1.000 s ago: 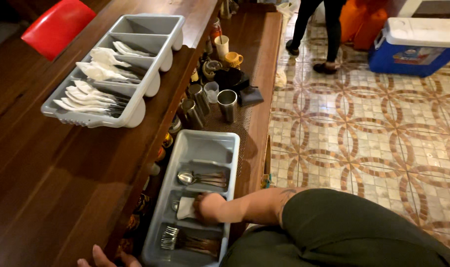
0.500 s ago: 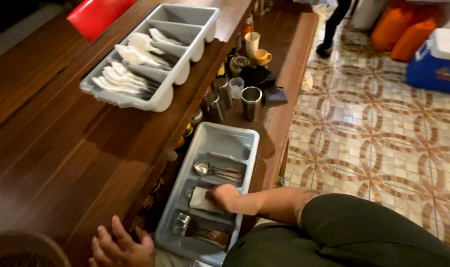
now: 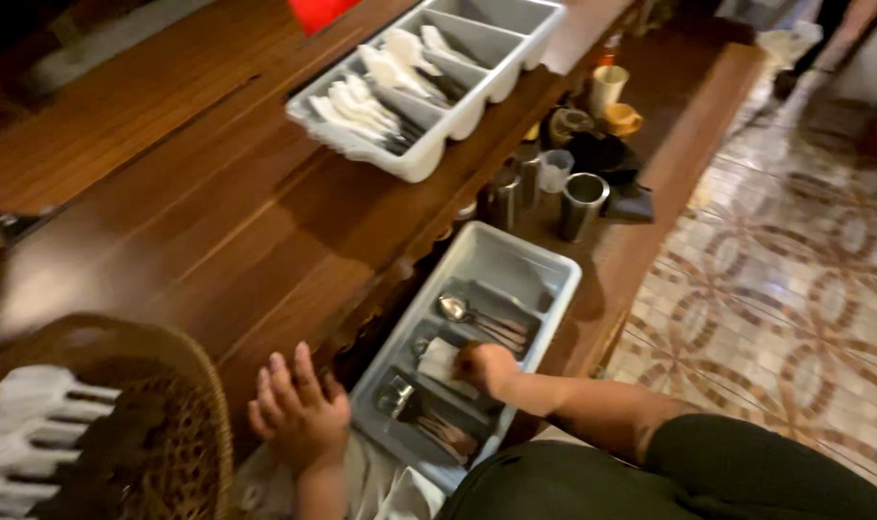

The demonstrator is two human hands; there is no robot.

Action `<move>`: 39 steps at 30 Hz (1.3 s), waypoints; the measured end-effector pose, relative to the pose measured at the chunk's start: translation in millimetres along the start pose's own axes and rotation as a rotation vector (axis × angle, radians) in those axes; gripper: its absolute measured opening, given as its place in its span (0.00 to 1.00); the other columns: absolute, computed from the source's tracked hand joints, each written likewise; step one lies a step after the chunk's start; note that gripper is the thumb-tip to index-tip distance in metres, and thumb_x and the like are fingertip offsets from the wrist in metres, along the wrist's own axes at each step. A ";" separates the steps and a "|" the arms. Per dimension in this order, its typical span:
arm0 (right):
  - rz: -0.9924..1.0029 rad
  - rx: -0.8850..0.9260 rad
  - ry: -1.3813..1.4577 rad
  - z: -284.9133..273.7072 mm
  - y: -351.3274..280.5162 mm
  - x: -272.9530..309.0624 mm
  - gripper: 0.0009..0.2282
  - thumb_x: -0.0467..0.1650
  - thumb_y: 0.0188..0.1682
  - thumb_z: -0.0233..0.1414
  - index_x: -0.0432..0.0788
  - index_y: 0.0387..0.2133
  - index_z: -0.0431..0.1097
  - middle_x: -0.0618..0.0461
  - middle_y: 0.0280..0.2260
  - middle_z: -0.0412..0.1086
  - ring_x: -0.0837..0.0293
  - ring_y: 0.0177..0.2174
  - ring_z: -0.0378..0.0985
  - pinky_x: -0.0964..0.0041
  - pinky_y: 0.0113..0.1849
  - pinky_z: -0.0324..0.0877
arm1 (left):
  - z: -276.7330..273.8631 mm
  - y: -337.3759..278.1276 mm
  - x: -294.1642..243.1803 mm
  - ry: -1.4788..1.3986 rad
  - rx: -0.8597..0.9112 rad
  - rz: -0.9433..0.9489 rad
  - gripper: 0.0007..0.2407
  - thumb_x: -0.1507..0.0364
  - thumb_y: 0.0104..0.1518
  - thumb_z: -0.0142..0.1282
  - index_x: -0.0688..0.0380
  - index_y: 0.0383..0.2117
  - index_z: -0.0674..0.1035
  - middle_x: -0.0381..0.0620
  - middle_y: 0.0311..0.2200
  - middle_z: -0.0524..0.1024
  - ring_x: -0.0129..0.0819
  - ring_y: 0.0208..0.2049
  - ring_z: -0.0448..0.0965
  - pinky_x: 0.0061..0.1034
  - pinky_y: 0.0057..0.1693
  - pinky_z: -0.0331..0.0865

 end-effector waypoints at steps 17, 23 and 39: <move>0.625 0.536 1.580 -28.3 -30.4 94.7 0.10 0.20 0.41 0.56 0.39 0.36 0.71 0.46 0.34 0.75 0.51 0.35 0.80 0.56 0.40 0.73 | -1.5 -98.7 -56.8 -2.022 0.755 -0.801 0.38 0.72 0.52 0.62 0.41 0.68 0.51 0.48 0.67 0.60 0.46 0.55 0.72 0.39 0.57 0.68; 0.618 0.459 1.640 -59.7 -27.9 130.5 0.12 0.20 0.39 0.55 0.39 0.37 0.69 0.49 0.35 0.75 0.52 0.36 0.80 0.54 0.42 0.76 | -4.6 -122.4 -44.2 -2.133 0.754 -1.280 0.35 0.84 0.49 0.59 0.52 0.69 0.64 0.50 0.53 0.77 0.39 0.49 0.79 0.31 0.53 0.74; 0.600 0.504 1.115 8.9 -48.7 80.0 0.10 0.27 0.50 0.58 0.35 0.43 0.72 0.52 0.32 0.74 0.58 0.29 0.73 0.63 0.31 0.66 | -1.2 -166.8 -33.0 -1.843 0.957 -1.649 0.20 0.64 0.56 0.58 0.62 0.53 0.77 0.53 0.41 0.82 0.42 0.37 0.83 0.38 0.45 0.79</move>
Point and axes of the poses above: each hand's wrist, its own y-axis towards the middle knuckle, its own z-axis out of the palm, x = y × z, the point moved 2 cm from there along y, towards the middle knuckle
